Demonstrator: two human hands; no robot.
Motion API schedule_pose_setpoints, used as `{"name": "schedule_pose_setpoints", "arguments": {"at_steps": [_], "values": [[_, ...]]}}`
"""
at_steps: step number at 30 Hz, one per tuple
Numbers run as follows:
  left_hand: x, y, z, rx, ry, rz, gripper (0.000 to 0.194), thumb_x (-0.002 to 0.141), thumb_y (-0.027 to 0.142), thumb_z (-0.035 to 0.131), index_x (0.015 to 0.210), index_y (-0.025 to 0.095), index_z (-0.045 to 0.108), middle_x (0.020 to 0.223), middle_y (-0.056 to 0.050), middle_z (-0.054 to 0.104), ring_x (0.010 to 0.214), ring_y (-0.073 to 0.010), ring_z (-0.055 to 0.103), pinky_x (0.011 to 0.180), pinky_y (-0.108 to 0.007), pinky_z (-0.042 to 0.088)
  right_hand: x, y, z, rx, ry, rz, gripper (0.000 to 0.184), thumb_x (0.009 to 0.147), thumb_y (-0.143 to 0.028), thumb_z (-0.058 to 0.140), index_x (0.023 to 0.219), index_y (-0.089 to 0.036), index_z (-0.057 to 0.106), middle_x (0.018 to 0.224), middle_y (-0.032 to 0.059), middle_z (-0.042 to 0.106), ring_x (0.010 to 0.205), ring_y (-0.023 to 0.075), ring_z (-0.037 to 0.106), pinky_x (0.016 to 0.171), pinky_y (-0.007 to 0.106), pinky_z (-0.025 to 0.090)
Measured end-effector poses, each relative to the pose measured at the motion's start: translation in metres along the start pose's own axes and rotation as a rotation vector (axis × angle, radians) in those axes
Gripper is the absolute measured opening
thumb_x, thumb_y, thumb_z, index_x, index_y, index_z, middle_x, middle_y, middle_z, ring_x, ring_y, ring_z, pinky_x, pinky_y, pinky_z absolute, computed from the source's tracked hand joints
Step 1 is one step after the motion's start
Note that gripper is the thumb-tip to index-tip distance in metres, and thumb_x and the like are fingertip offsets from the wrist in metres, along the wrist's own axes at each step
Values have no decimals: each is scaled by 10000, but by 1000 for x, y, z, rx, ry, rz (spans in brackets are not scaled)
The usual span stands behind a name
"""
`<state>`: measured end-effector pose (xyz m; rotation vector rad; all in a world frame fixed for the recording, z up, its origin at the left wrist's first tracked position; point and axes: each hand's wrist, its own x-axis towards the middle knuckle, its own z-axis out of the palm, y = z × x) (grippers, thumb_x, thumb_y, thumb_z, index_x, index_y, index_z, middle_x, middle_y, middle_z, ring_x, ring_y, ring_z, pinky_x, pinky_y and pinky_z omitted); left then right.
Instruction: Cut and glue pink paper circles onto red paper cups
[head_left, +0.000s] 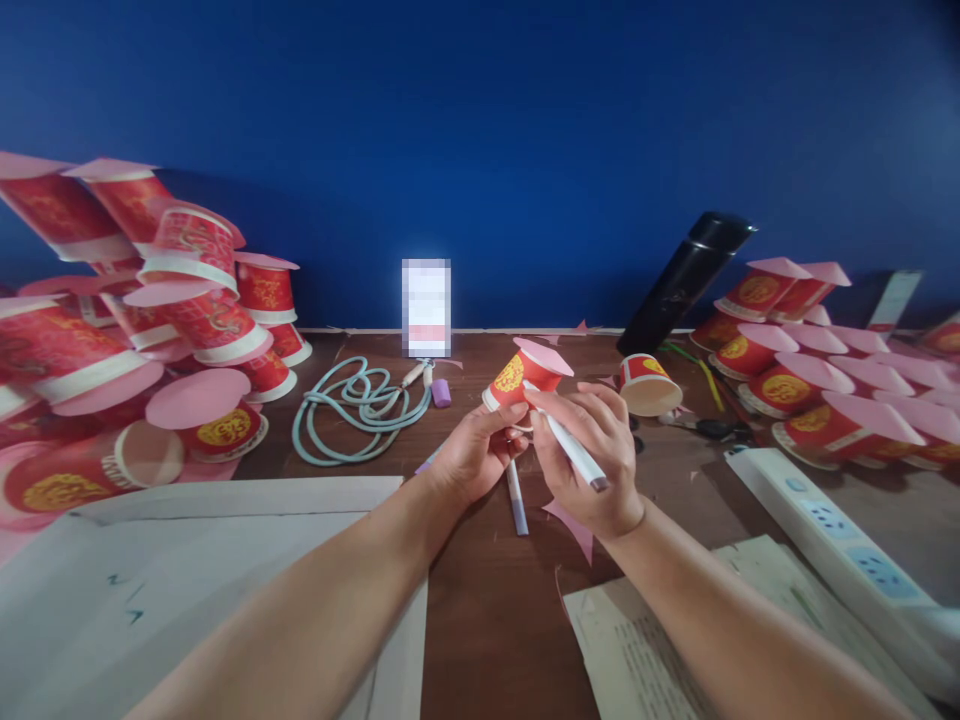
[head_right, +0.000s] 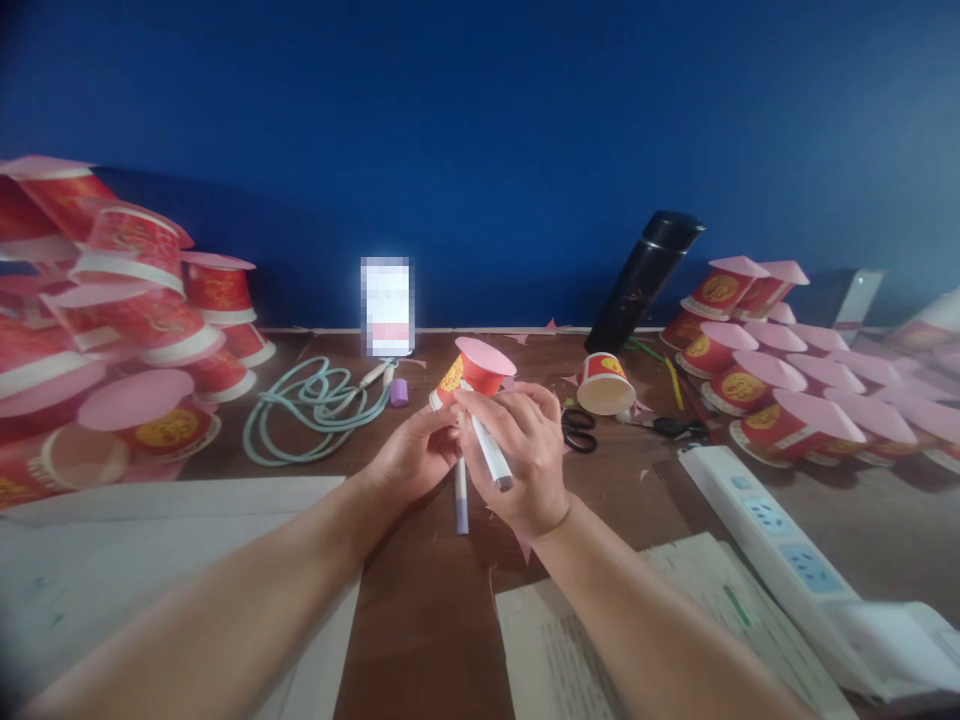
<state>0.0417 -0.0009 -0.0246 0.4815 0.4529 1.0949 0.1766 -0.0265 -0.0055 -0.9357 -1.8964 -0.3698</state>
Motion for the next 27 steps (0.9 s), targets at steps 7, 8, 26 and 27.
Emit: {"name": "schedule_pose_setpoints", "arguments": {"at_steps": [7,8,26,27], "values": [[1,-1,-3,36,5,-9,201,624,210,814,755,149,673,701,9,614,599,-65,527,578,-190,412,2,-2,0,-44,-6,21,339,831,-127,615,1146,-253,620,914,2,742,844,173,653,943,393,422],[1,-1,-3,38,9,-12,205,620,216,816,750,150,671,699,7,616,603,-71,535,580,-195,415,2,-2,0,-47,-7,20,337,833,-127,613,1145,-253,620,919,0,744,847,173,655,943,391,421],[1,0,-1,-37,26,-39,188,633,176,804,736,140,651,664,17,617,550,-49,525,541,-178,409,1,-2,1,-70,-4,30,287,833,-131,608,1099,-237,626,936,2,745,839,166,653,940,386,423],[1,0,-1,-34,27,-42,189,633,179,804,738,139,652,663,16,619,549,-50,527,541,-179,412,1,-2,1,-71,-4,31,284,832,-129,610,1094,-237,627,933,1,745,835,165,654,938,387,424]]}}
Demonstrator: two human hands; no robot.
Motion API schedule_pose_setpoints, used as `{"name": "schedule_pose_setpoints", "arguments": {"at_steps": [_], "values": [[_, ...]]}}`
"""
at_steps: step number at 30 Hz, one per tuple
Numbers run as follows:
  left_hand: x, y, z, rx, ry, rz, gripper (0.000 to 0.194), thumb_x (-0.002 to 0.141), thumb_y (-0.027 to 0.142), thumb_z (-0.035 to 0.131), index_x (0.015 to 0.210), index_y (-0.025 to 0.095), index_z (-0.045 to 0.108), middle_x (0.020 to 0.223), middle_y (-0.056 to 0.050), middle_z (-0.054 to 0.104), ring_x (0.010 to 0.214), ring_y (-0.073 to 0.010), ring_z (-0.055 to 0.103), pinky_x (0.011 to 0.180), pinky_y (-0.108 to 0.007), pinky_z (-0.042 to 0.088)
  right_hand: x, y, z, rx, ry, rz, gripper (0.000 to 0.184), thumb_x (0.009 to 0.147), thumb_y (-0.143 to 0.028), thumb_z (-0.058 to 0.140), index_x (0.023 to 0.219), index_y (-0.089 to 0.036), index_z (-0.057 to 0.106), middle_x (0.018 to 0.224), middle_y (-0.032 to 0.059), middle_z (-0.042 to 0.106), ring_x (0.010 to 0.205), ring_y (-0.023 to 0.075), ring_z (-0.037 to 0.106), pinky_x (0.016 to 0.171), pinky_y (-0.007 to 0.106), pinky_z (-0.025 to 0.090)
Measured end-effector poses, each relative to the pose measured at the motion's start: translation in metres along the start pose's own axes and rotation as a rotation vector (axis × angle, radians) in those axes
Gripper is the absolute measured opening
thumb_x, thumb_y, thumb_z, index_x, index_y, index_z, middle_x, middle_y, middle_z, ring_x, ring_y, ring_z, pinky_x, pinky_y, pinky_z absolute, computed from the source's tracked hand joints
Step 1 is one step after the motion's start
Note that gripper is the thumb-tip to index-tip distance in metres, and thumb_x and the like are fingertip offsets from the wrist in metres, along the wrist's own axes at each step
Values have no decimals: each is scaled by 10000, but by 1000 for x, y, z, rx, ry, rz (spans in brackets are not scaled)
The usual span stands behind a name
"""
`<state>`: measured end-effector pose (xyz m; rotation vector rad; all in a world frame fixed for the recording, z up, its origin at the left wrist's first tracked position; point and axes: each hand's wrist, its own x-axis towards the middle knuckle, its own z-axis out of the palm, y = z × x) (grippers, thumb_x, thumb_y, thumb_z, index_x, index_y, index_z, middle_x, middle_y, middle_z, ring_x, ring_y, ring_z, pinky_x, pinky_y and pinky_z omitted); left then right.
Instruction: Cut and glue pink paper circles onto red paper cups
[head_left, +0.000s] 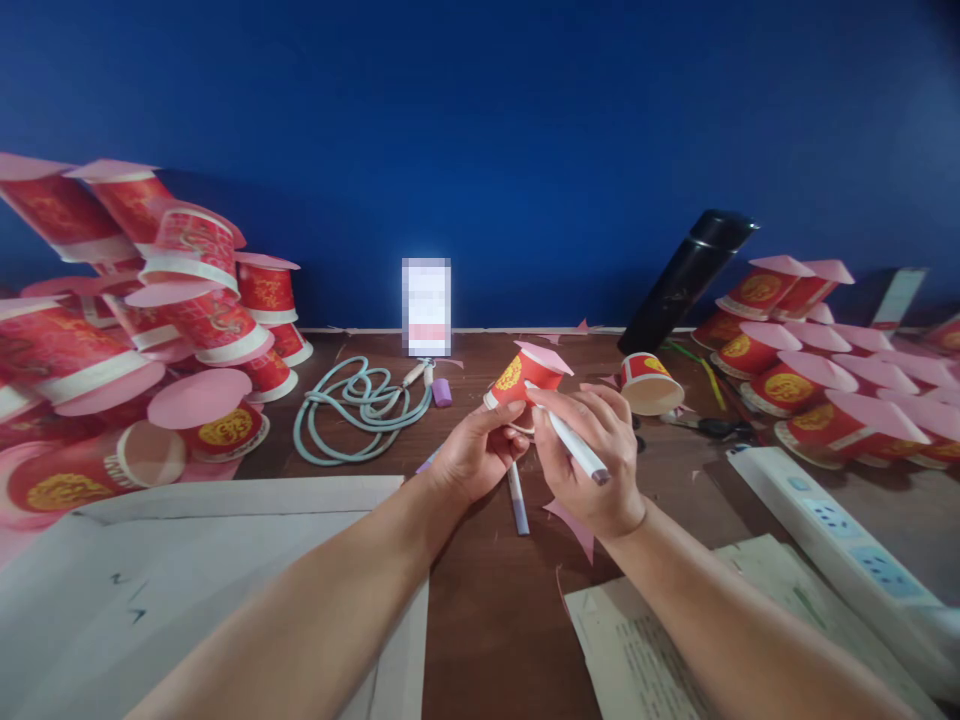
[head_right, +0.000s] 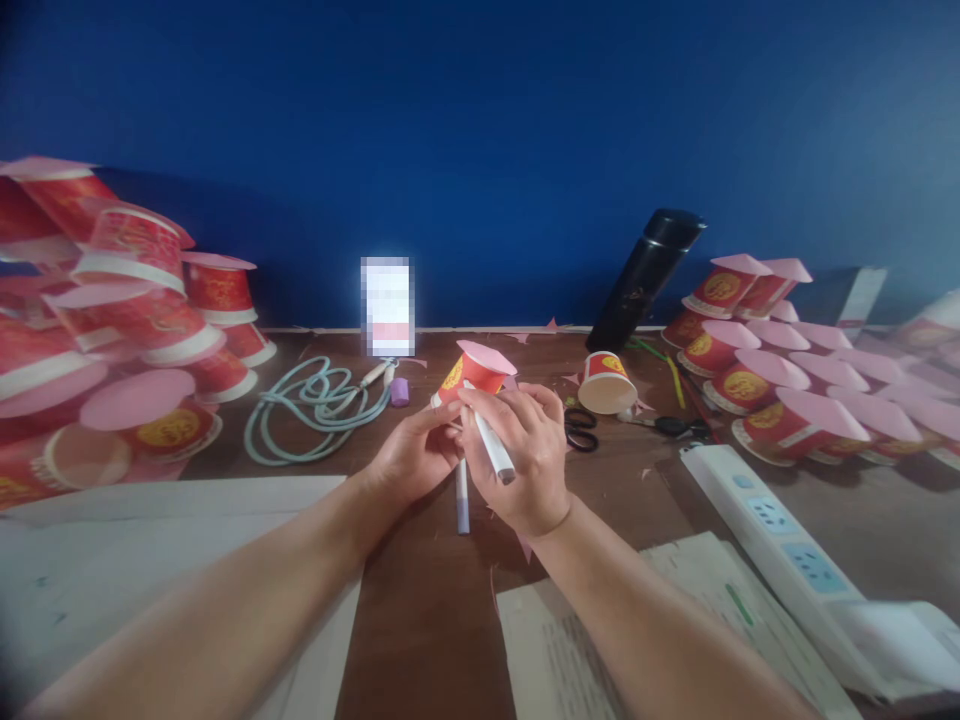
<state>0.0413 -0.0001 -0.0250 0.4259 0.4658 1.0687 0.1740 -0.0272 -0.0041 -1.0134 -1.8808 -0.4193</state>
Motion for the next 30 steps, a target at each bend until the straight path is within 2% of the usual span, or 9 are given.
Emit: {"name": "schedule_pose_setpoints", "arguments": {"at_steps": [30], "values": [[3,2,-5,-76,89,2,110,685,108,749,733,108,650,644,3,636,502,-35,509,506,-156,428,2,-1,-1,-8,15,6,244,832,-125,614,1057,-217,628,910,11,753,814,169,664,924,407,441]]}}
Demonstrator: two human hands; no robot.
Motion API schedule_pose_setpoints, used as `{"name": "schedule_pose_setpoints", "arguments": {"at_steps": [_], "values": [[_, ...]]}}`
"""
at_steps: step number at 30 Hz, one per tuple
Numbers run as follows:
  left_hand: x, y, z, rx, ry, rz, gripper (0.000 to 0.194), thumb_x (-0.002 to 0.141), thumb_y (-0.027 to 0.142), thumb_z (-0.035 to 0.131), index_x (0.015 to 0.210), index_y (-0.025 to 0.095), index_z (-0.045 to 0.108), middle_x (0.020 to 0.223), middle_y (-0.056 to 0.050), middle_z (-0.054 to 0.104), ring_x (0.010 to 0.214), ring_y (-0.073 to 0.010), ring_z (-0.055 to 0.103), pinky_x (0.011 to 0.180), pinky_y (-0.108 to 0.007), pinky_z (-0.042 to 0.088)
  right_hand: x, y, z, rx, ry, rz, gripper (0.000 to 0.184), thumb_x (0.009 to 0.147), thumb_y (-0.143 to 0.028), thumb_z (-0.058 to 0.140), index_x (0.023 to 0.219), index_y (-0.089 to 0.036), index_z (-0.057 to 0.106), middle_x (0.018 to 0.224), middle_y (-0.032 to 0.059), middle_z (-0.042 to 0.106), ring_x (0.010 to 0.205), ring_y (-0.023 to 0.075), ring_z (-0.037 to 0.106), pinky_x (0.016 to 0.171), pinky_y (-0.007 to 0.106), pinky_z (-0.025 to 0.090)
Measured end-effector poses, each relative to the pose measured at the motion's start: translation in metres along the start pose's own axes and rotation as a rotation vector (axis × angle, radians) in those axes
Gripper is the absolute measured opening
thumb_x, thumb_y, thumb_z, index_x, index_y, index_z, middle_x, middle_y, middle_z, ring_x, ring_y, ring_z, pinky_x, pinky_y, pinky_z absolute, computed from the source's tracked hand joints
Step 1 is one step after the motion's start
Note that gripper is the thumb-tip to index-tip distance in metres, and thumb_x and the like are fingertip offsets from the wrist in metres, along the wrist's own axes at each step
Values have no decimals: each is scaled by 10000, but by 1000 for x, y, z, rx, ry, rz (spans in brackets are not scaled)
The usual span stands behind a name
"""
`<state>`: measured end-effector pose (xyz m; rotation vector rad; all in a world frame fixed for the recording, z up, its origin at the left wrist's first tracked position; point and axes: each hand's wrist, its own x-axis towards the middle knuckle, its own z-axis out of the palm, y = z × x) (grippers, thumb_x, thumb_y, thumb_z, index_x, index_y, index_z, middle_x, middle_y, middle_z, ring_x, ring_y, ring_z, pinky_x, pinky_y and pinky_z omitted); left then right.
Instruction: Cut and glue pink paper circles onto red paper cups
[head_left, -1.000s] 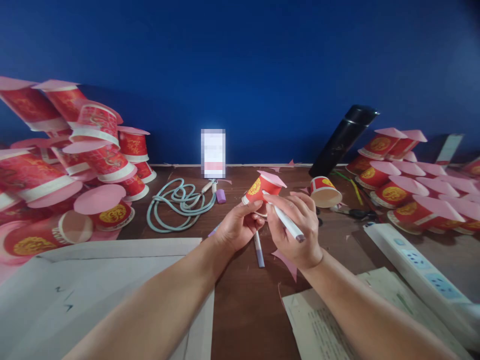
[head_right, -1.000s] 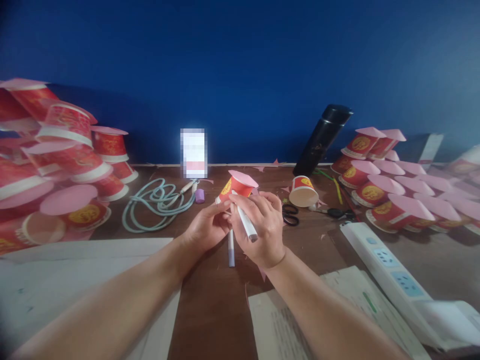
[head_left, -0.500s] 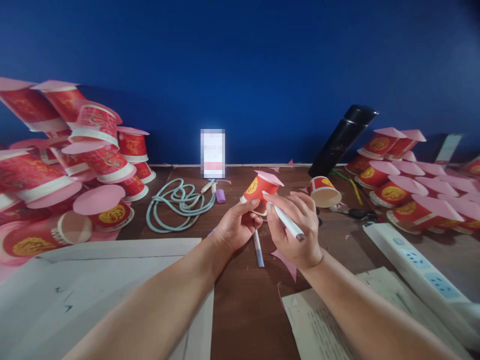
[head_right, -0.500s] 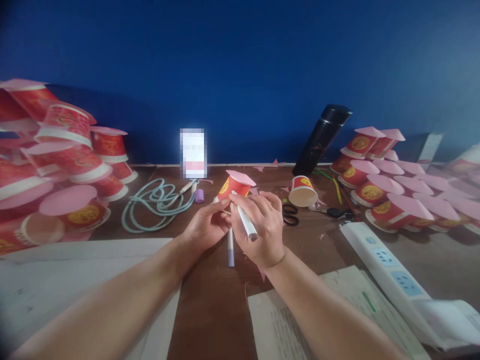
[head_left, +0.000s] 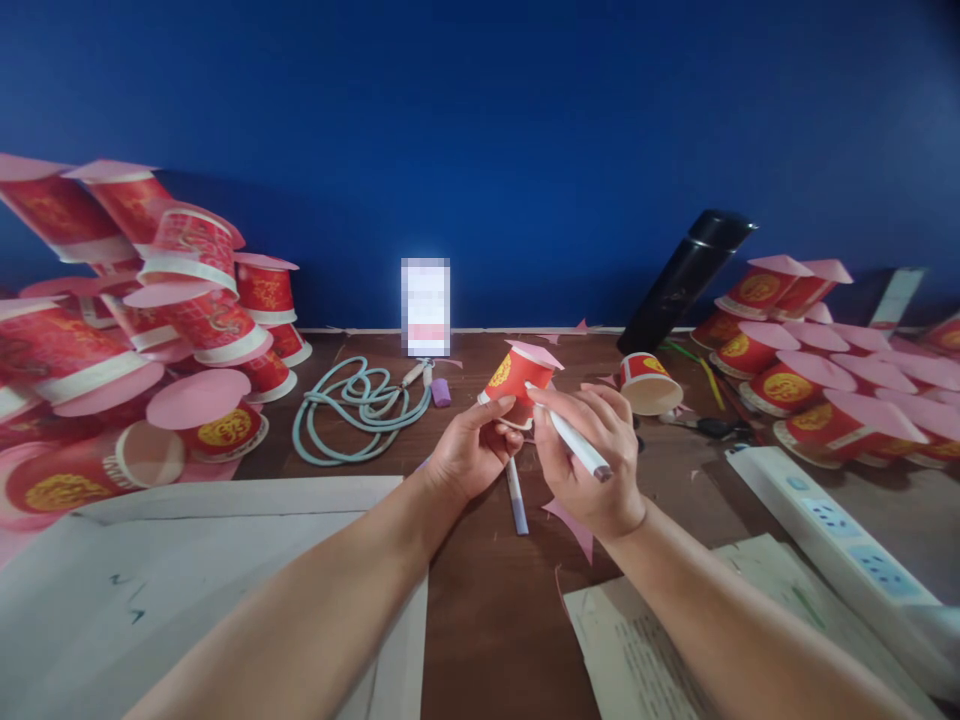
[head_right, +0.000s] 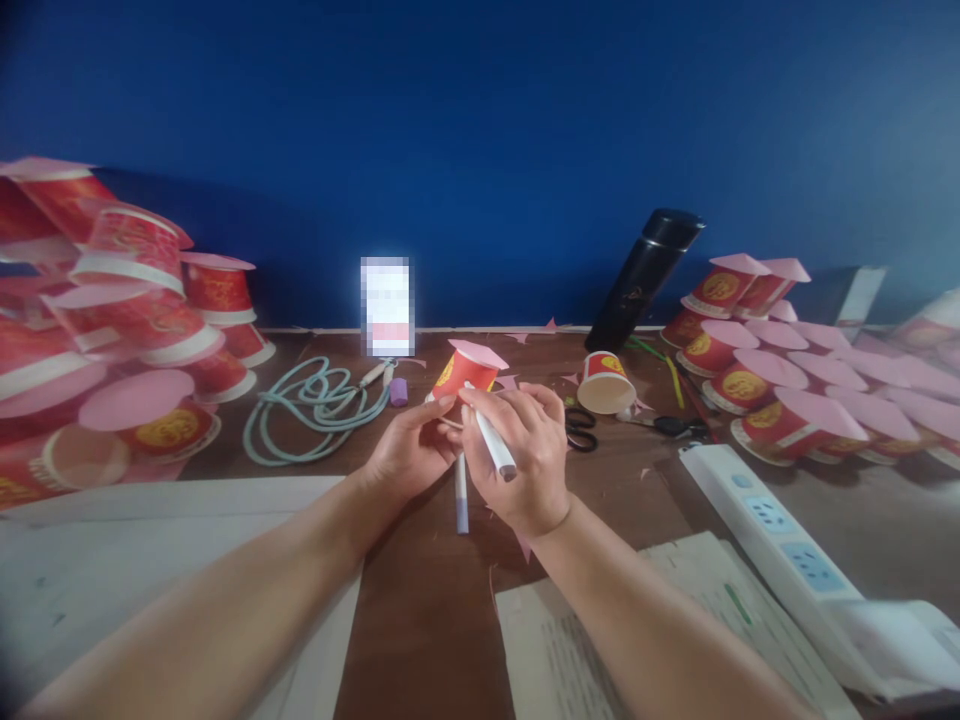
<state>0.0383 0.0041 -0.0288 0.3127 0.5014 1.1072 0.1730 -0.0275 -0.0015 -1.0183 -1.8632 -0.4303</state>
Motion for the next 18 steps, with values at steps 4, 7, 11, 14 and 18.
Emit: {"name": "schedule_pose_setpoints", "arguments": {"at_steps": [4,7,11,14,18], "values": [[0,0,0,-15,-12,-3,127,672,104,758,728,114,645,643,10,626,500,-30,498,498,-153,413,-1,1,0,4,15,-10,250,830,-125,616,1064,-212,625,910,14,752,813,167,665,920,408,446],[0,0,0,-9,-14,6,138,663,111,766,720,120,641,644,14,618,508,-30,492,500,-158,403,-1,1,0,4,11,-8,242,831,-128,616,1059,-209,628,915,13,752,811,167,663,922,410,446],[0,0,1,30,-34,42,140,667,123,765,759,120,659,685,5,629,550,-36,502,521,-164,396,-2,3,1,25,10,-13,250,833,-126,614,1070,-206,622,924,15,750,818,167,658,927,412,448],[-1,0,2,68,-96,69,170,683,141,757,833,125,680,754,-9,651,609,-46,529,533,-166,385,-2,3,0,53,32,-28,278,828,-111,615,1089,-204,610,944,24,746,817,164,652,933,415,452],[-2,-1,3,117,-126,92,180,681,169,759,844,137,691,775,-12,658,643,-63,544,536,-182,371,-2,4,-1,63,51,-36,323,818,-97,622,1119,-211,598,948,28,741,813,165,649,933,418,457]]}}
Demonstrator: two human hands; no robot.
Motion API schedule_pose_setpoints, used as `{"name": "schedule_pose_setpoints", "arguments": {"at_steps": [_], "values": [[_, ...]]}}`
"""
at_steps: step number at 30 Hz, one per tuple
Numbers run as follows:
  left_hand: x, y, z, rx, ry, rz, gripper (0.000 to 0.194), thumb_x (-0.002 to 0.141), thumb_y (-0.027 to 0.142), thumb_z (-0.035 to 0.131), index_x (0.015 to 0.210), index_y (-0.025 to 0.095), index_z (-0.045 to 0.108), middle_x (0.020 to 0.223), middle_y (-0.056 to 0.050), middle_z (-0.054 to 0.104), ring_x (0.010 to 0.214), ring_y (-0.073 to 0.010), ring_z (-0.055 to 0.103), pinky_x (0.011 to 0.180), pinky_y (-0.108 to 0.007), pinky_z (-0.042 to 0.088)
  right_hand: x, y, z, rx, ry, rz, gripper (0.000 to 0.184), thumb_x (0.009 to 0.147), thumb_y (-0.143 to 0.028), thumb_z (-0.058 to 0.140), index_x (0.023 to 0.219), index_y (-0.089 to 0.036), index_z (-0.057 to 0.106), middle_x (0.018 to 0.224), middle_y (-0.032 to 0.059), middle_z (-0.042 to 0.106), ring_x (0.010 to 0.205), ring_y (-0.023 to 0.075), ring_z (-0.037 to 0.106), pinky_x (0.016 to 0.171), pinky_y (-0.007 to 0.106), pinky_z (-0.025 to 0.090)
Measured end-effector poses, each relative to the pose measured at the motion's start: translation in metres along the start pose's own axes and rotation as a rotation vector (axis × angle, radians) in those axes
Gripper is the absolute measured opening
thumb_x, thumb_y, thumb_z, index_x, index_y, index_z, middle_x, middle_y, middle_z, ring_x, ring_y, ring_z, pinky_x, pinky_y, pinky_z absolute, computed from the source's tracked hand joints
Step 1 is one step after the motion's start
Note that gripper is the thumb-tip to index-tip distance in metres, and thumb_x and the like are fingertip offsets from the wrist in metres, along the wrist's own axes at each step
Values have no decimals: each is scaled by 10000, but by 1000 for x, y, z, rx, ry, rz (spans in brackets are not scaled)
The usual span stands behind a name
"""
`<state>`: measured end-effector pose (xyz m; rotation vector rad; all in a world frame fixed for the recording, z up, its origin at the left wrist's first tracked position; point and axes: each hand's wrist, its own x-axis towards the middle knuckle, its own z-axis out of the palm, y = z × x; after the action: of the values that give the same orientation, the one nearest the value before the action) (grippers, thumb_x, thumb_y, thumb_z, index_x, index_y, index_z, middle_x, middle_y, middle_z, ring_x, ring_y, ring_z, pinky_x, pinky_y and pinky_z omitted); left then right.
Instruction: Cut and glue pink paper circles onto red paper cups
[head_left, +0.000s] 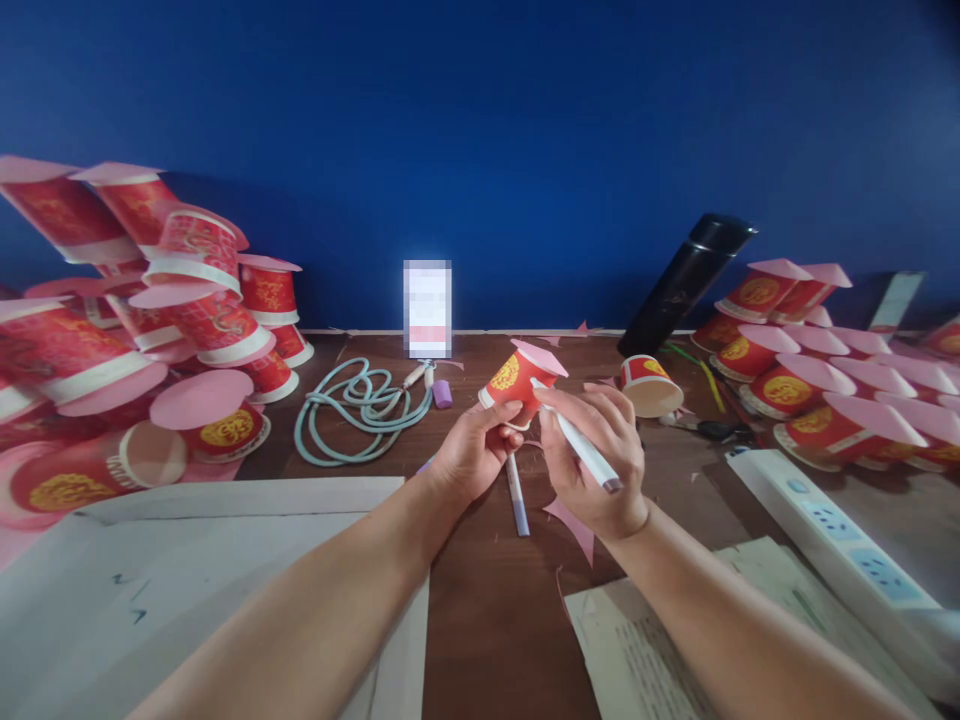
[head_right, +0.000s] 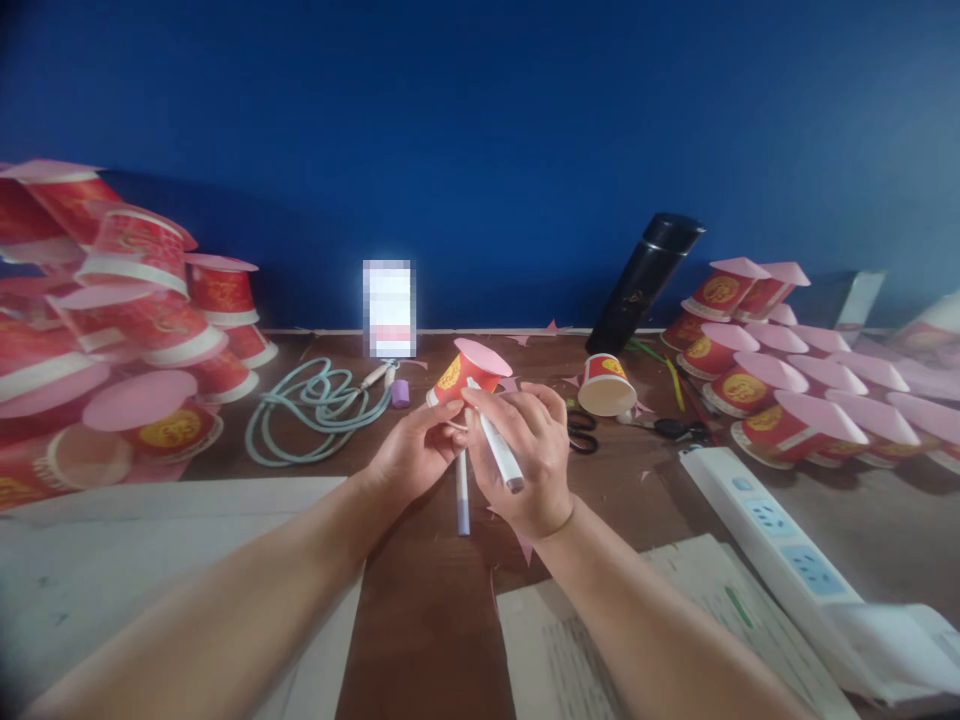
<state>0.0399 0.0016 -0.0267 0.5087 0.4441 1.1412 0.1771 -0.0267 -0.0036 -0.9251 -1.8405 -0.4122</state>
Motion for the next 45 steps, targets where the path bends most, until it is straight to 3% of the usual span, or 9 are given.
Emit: {"name": "schedule_pose_setpoints", "arguments": {"at_steps": [18,45], "values": [[0,-1,0,83,-42,7,160,668,175,757,814,144,697,750,6,627,637,-63,516,567,-199,363,2,1,1,-53,-2,-1,276,825,-118,615,1086,-206,622,924,24,742,830,184,643,904,416,461],[-2,3,3,30,31,-5,160,662,165,759,805,145,689,767,-3,672,661,-85,582,576,-218,380,3,0,0,-74,-8,14,266,829,-115,602,1070,-226,625,892,8,740,804,173,649,911,394,446]]}}
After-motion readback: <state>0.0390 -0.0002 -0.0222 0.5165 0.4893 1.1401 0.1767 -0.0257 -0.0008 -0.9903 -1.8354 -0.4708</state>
